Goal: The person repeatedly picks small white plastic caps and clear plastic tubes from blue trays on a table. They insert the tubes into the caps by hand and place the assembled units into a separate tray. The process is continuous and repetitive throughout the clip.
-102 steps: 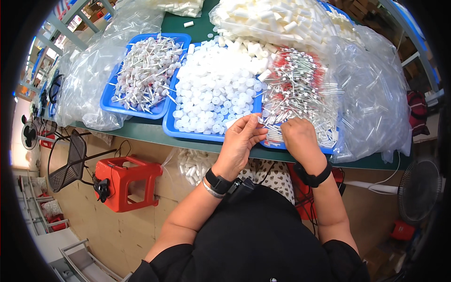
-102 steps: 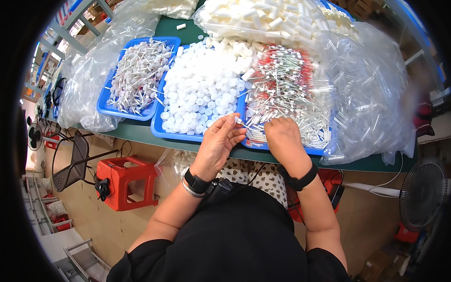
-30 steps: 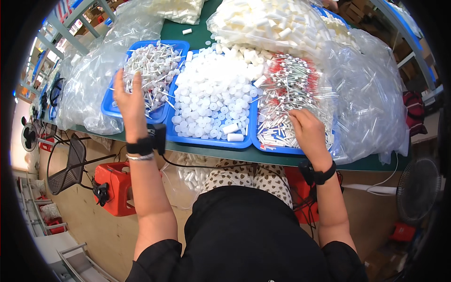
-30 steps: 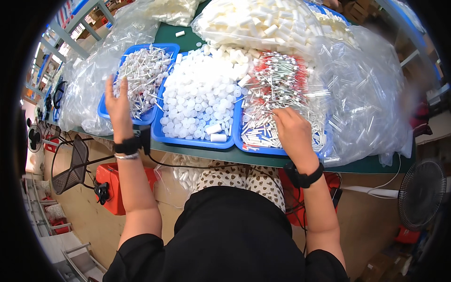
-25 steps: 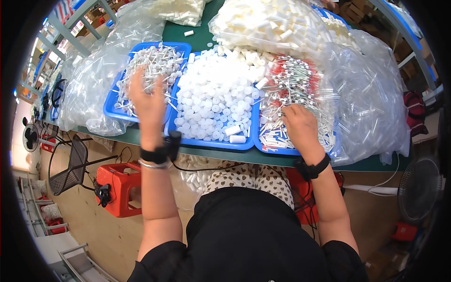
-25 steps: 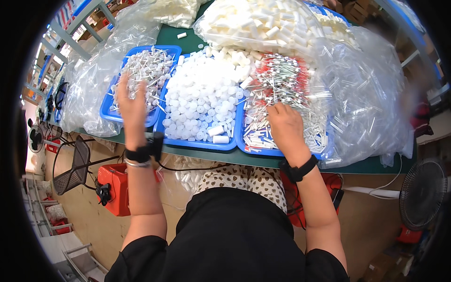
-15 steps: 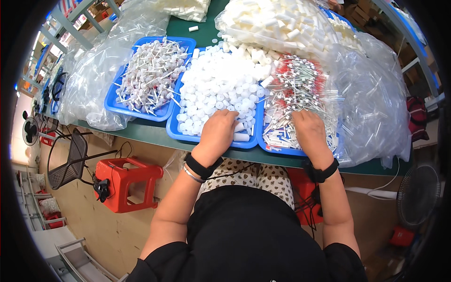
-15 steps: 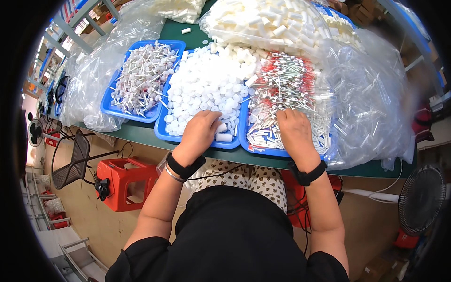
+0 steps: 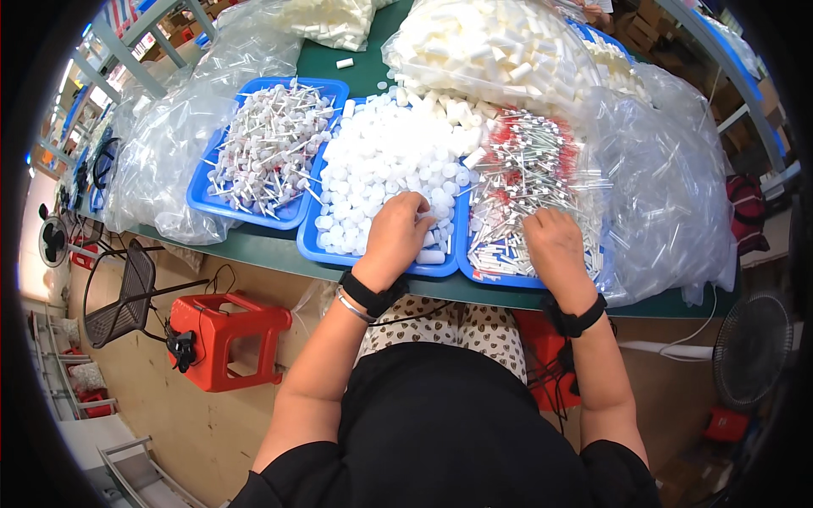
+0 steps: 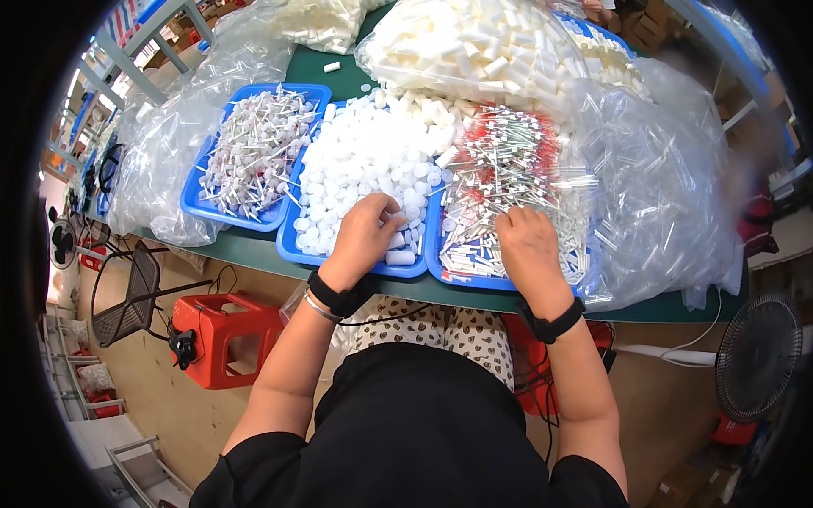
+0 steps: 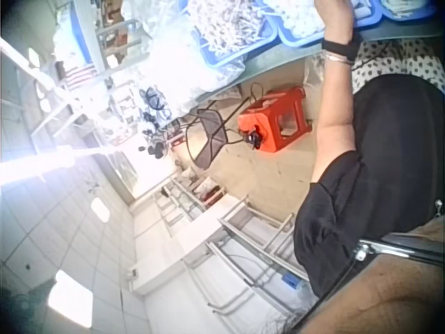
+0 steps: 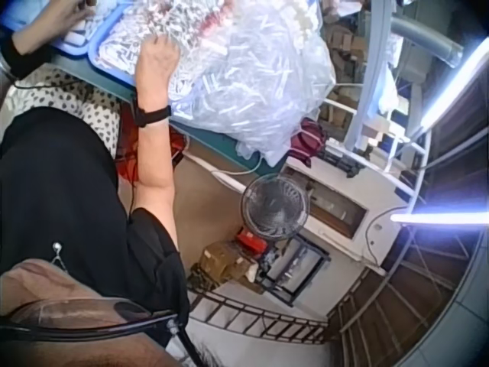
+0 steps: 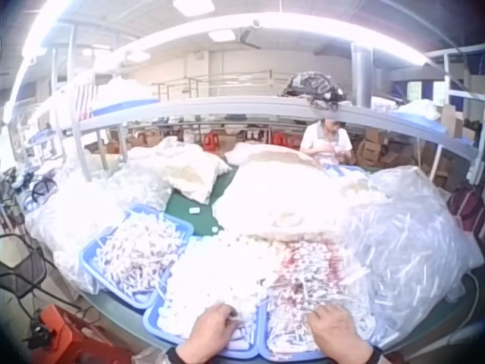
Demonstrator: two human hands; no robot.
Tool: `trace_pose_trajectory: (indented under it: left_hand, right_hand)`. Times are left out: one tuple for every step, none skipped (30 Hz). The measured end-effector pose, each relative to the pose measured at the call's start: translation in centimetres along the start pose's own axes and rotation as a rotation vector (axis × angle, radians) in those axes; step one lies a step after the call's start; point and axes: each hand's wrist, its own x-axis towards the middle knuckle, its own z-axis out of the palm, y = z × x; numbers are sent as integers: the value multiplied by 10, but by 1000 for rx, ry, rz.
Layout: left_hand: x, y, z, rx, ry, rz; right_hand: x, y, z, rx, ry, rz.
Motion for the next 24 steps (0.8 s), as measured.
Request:
trace_pose_trajectory:
  left_hand:
    - [0,1,-2,-22,-9,-9]
    - [0,2,-3,-44,-19,-19]
    - [-1,5,-5,-86,16,-39]
    - [-2,8,-6,-129,52,-60]
    - [-4,10,-6,-171,87,-81]
    - [-5,8,-4,-271,60,-110]
    - [-8,4,1,-371,34,-139]
    - [-10,2,4,-471,8,-168]
    - [-13,10,3,-672,-52,-266]
    - [-15,23,1,-871,-110,-366]
    - [-18,32,2,-1070,-167,-467]
    - [-21,35,6,-1215,-186,-543]
    - [-25,38,9,-1359,-205,-620]
    - [-28,40,12,-1504,-223,-696]
    - [-32,40,16,-1611,-257,-721]
    - [-35,42,19,-1681,-268,-756]
    - [-37,43,21,-1750,-279,-791]
    - [-39,45,24,-1819,-290,-827]
    - [-39,49,24,-1826,-282,-850]
    - [-40,48,27,-1866,-300,-859]
    - [-41,46,30,-1905,-321,-867]
    - [-42,45,32,-1944,-342,-875]
    - [-43,45,33,-1958,-338,-880]
    - [-43,45,33,-1973,-335,-884]
  right_hand:
    - [-2,1,-3,8,-1,5]
    - [-4,1,-6,16,-3,11]
    - [-5,0,-11,33,4,22]
    - [-5,-1,-16,50,11,33]
    - [-6,-3,-20,67,19,44]
    - [-7,-4,-24,113,-19,73]
    - [-8,-6,-27,160,-56,102]
    - [-10,-7,-28,206,-94,131]
    - [-13,-8,-29,282,-119,197]
    - [-15,-10,-27,361,-143,259]
    - [-17,-11,-26,439,-168,321]
    - [-17,-14,-26,535,-148,354]
    - [-16,-17,-26,630,-128,387]
    - [-16,-21,-26,726,-108,420]
    - [-16,-26,-27,770,-106,424]
    - [-16,-32,-30,815,-104,429]
    - [-16,-36,-34,859,-102,433]
    - [-16,-40,-37,858,-113,407]
    - [-16,-43,-40,856,-124,382]
    - [-16,-46,-43,854,-136,356]
    - [-16,-49,-44,843,-123,364]
    - [-17,-49,-43,815,-103,345]
    - [-17,-49,-40,787,-84,326]
    - [-18,-48,-39,758,-64,307]
